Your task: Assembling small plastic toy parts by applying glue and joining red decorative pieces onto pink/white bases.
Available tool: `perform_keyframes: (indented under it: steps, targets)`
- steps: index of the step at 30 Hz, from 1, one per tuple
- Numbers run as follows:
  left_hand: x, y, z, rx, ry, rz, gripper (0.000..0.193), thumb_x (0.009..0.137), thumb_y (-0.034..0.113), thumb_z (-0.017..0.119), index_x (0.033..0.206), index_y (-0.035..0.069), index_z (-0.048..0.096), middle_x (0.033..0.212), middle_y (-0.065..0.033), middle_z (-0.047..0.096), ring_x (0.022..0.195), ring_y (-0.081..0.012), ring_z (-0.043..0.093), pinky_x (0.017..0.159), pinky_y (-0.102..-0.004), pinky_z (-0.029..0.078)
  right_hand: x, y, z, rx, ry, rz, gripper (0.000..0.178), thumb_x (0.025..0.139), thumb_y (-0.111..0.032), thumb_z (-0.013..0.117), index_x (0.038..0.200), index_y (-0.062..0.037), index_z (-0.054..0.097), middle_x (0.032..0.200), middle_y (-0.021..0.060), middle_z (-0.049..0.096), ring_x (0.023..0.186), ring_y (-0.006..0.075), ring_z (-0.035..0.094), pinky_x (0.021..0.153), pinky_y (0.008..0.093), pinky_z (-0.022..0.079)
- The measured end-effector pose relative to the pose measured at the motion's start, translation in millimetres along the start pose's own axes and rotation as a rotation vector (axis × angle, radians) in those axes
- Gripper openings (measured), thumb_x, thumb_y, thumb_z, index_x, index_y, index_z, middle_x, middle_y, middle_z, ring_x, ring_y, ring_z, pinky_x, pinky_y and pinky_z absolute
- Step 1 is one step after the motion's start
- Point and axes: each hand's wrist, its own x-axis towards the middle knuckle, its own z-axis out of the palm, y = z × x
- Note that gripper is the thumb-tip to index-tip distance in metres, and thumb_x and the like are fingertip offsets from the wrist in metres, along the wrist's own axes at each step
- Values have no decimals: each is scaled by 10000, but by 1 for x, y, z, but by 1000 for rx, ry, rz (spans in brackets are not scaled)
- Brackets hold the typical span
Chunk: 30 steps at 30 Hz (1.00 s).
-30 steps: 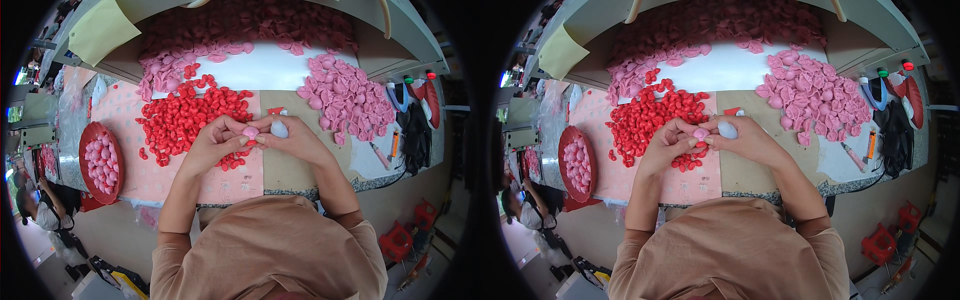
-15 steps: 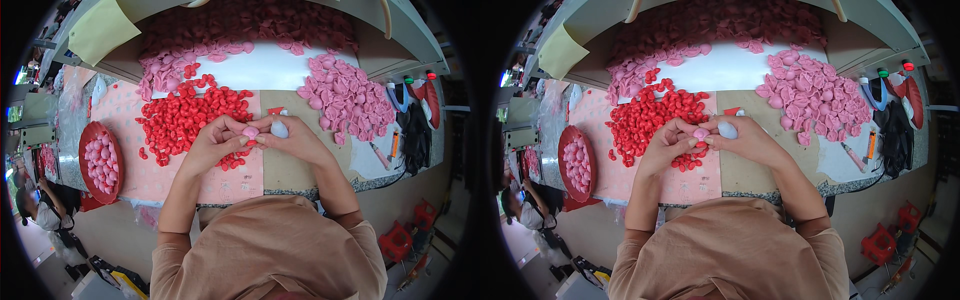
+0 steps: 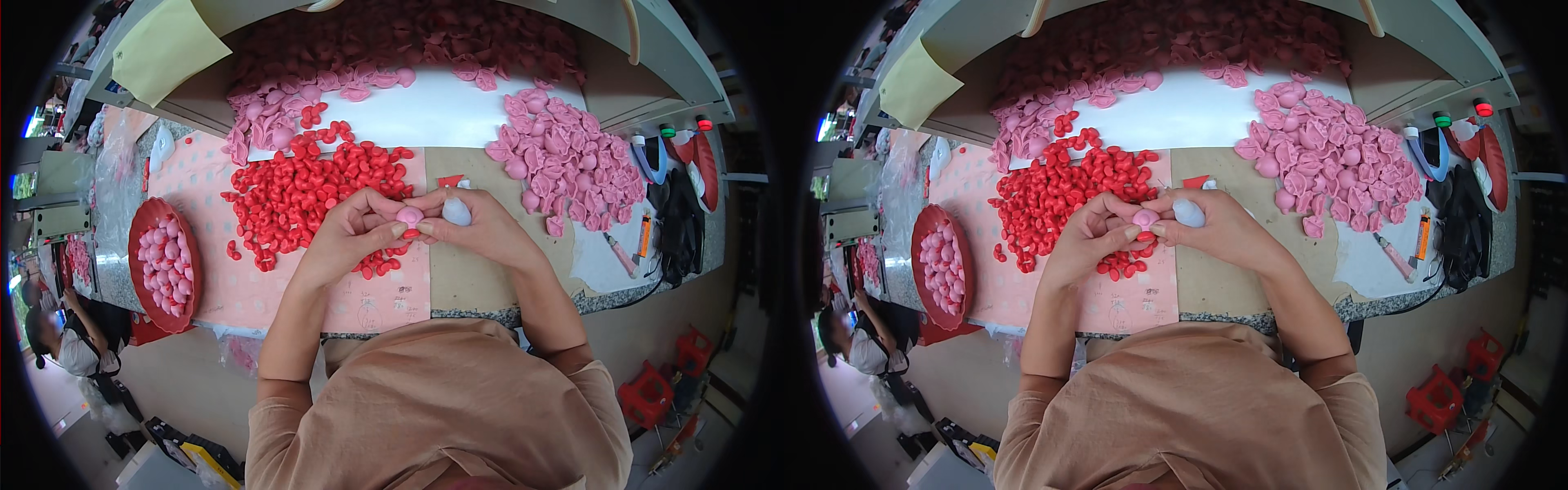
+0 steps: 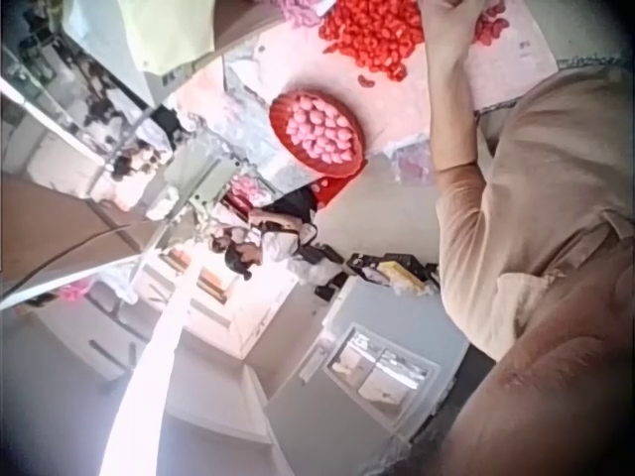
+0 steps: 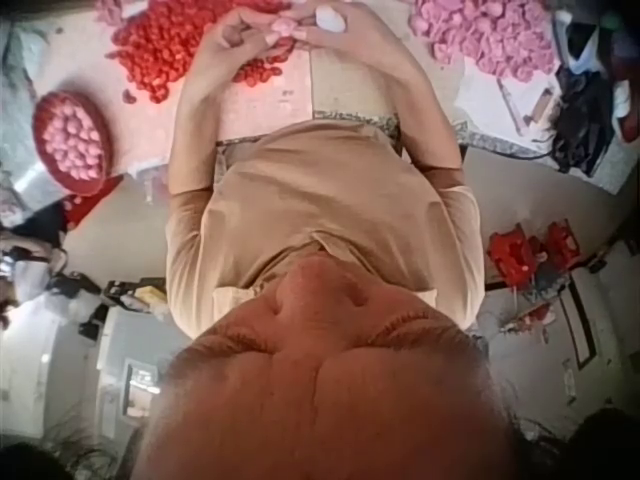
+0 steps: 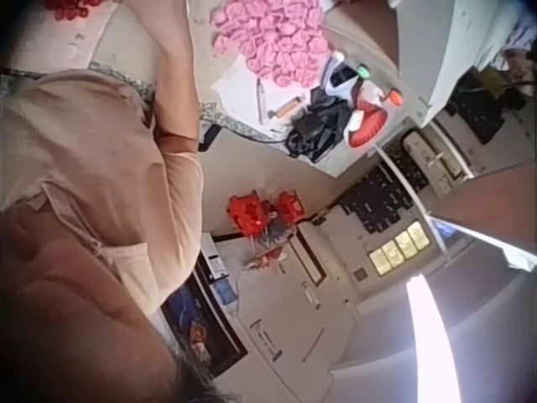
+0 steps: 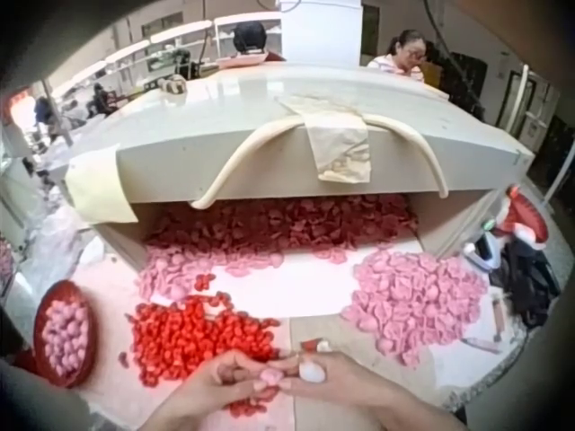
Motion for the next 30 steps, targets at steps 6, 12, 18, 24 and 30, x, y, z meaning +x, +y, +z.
perform_keyframes:
  steps: [6, 12, 18, 24, 30]
  targets:
    - [1, 0, 0, 15, 9, -21, 177, 875, 19, 582, 1036, -5, 513, 1026, -87, 608, 931, -130, 612, 804, -279, 537, 1, 4, 0, 47, 15, 3, 287, 836, -64, 626, 1110, 12, 594, 1017, 61, 628, 916, 110, 585, 792, 265, 499]
    - [1, 2, 3, -12, 20, 10, 184, 879, 34, 582, 1047, 1, 515, 1045, -92, 604, 959, -150, 614, 815, -286, 538, 0, -1, 3, 126, 39, 1, 300, 838, -77, 628, 1125, 3, 590, 1023, 54, 627, 899, 103, 582, 779, 254, 490]
    - [0, 0, 4, -18, 104, 31, 219, 894, 74, 572, 1099, 12, 531, 1071, -75, 590, 979, -174, 614, 825, -311, 545, 2, -3, 8, 110, 97, -57, 310, 871, -61, 604, 1160, 36, 545, 1109, 108, 594, 966, 157, 596, 812, 296, 517]
    - [0, 1, 5, -95, 96, 32, 243, 911, 78, 533, 1147, 22, 522, 1127, -90, 568, 1048, -204, 579, 850, -376, 547, 2, -7, 13, 185, 139, -73, 333, 859, -66, 623, 1163, 40, 538, 1098, 98, 601, 963, 149, 593, 824, 286, 504]
    - [3, -10, 5, -46, 44, 156, 339, 885, 77, 587, 1201, 24, 478, 1131, -98, 565, 1047, -178, 576, 872, -321, 514, 3, -5, 20, 2, 207, -127, 366, 832, -30, 640, 1179, 31, 538, 1062, 83, 610, 952, 136, 589, 831, 268, 489]
